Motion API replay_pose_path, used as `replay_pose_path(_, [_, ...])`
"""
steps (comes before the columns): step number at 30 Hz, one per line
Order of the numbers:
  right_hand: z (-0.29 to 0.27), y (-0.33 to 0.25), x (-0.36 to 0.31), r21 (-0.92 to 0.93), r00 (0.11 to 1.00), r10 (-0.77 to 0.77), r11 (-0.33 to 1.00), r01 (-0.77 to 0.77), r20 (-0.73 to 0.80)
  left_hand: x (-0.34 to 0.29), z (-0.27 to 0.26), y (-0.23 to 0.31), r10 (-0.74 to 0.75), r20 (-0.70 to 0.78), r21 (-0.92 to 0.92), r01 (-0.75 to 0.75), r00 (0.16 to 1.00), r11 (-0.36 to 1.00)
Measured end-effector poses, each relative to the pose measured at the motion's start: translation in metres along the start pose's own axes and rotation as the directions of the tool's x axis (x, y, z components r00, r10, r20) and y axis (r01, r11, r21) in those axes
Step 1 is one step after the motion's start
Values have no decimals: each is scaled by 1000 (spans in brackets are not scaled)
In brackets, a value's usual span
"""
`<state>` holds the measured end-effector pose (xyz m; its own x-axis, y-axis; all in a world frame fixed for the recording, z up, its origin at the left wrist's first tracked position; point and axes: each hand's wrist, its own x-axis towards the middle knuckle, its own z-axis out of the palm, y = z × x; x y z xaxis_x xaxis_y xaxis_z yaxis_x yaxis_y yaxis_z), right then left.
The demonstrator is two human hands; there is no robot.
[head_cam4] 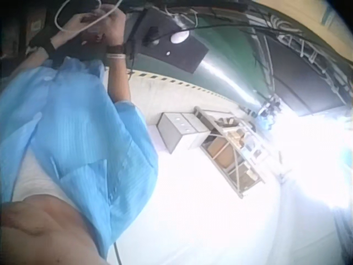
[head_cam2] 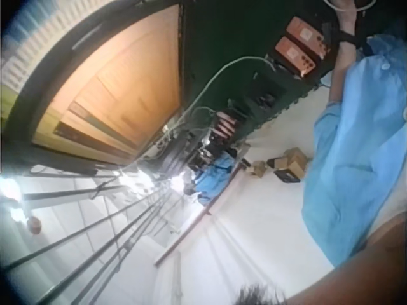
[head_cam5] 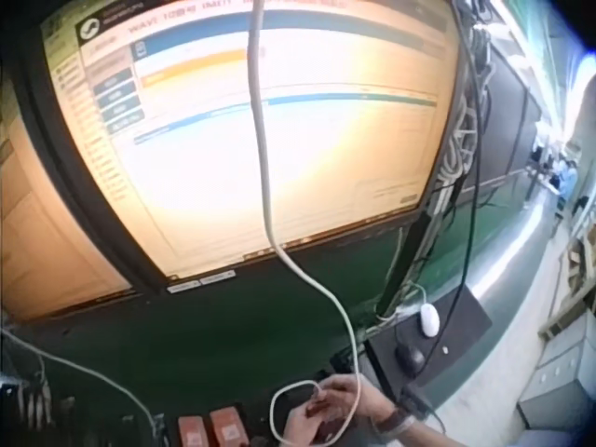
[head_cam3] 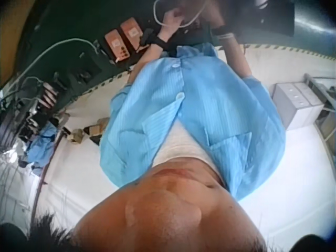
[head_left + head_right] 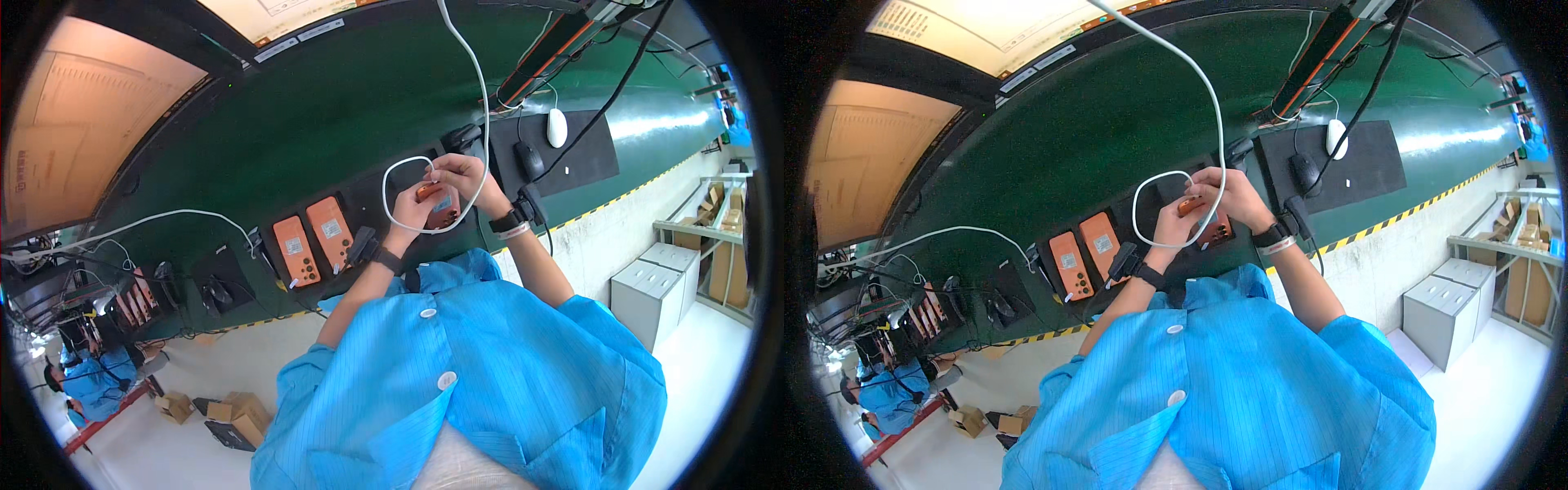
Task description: Scanning barcodes and connecting/disconnecting charging cables into mobile devices on a testing bench in a factory.
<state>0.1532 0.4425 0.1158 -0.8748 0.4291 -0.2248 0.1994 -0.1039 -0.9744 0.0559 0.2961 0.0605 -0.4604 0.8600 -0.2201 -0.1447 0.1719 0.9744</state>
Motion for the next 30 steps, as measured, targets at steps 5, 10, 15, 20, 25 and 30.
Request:
replay_pose_path(5, [-2, 0, -5, -140, 1000, 25, 990, -26, -14, 1, 3, -3, 4, 2, -46, -4, 1000, 999])
replay_pose_path(10, [-4, 7, -3, -279, 998, -50, 959, 39, -31, 8, 5, -5, 57, 19, -148, -53, 998, 988])
replay_pose_path(15, [-14, 33, 12, -343, 1000, 2, 939, -8, -16, 11, -8, -16, 37, -72, -10, -38, 997, 999])
replay_pose_path(20, [3, 50, 54, -488, 959, -151, 873, 14, -242, -50, -76, -28, -41, -342, -15, 38, 939, 999])
replay_pose_path(25, [118, 52, 58, -668, 921, -389, 691, 274, -25, -152, -201, -28, 316, -783, 484, 205, 537, 851])
replay_pose_path(30, [264, 47, 61, -412, 864, 73, 897, 162, 499, -167, -284, -31, 254, -821, 539, 547, 511, 641])
